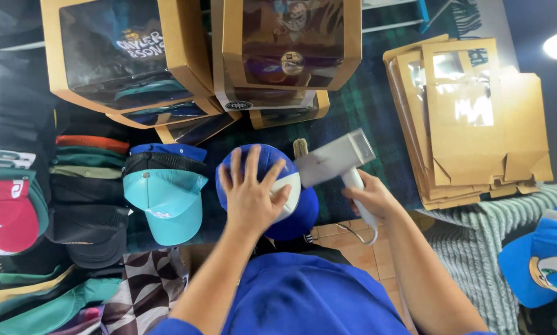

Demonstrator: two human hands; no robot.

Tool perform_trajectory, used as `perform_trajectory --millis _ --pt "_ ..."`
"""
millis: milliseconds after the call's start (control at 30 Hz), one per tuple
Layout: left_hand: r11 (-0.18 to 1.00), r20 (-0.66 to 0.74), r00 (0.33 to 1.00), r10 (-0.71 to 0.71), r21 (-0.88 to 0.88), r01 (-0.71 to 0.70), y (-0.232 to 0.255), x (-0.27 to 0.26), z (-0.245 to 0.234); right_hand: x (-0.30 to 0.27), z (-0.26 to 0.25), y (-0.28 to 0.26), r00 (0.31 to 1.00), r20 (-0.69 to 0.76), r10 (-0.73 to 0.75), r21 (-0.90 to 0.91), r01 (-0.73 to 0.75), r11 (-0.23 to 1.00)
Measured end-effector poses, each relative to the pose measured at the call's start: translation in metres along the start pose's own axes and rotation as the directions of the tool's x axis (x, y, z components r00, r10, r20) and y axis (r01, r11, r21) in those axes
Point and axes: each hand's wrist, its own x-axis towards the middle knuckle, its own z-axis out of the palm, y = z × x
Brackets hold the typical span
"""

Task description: The person is cleaning and steaming various baseball caps to remove lint and restore their shape using a brush and a handheld steamer.

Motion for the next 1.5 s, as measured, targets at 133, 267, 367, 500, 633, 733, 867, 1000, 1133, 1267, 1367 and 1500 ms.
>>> perform_trajectory --millis 133,267,367,500,633,733,867,1000,1133,1267,1367,1500 --pt "0.982 -0.063 0.981 -0.184 0.025 0.186 0.022 -0.018 0.009 -0.004 0.007 0.006 0.999 0.003 -0.036 0.025 0.036 0.999" --pt "0.996 -0.046 0.996 0.076 -0.050 -0.078 -0.001 -0.010 0.007 0.011 0.002 -0.002 0.984 0.031 -0.173 0.121 0.168 0.978" --pt "0.956 0.051 0.959 0.277 -0.117 -0.270 -0.032 -0.007 0.008 -0.002 0.008 -0.028 0.968 0.099 -0.232 0.134 0.218 0.967" --pt "0.952 0.027 0.965 0.261 -0.171 -0.253 -0.040 0.001 0.011 0.000 0.017 -0.042 0.944 0.089 -0.316 0.130 0.304 0.944" --pt "0.915 0.255 0.890 -0.378 -0.046 0.402 -0.010 -0.002 -0.001 -0.005 0.006 -0.045 0.939 0.170 -0.298 -0.014 0.304 0.953" --pt "0.949 0.195 0.932 -0.305 -0.019 0.314 -0.017 -0.004 0.000 -0.007 0.008 -0.049 0.947 0.102 -0.306 -0.121 0.317 0.941" --pt "0.995 0.230 0.971 -0.061 -0.068 0.079 -0.046 0.008 0.000 -0.005 0.006 -0.059 0.954 0.129 -0.270 -0.046 0.278 0.960" --pt "0.993 0.236 0.971 -0.023 -0.103 0.049 -0.057 0.007 0.010 0.006 0.028 -0.024 0.973 -0.079 -0.216 0.117 0.224 0.967" --pt "0.984 0.186 0.978 -0.094 -0.131 0.119 -0.045 0.005 -0.003 0.059 0.036 0.058 0.962 -0.241 -0.126 0.264 0.189 0.946" --pt "0.970 0.068 0.973 -0.219 -0.093 0.224 -0.028 0.003 -0.008 0.085 0.028 0.099 0.933 -0.357 0.039 0.435 0.129 0.891" --pt "0.960 0.057 0.962 -0.267 -0.078 0.271 -0.021 0.004 -0.010 0.090 0.019 0.110 0.940 -0.341 0.022 0.363 0.109 0.925" --pt "0.948 0.081 0.951 -0.299 -0.089 0.306 -0.020 0.005 -0.012 0.038 0.019 0.039 0.968 -0.250 0.030 -0.484 -0.152 0.862"
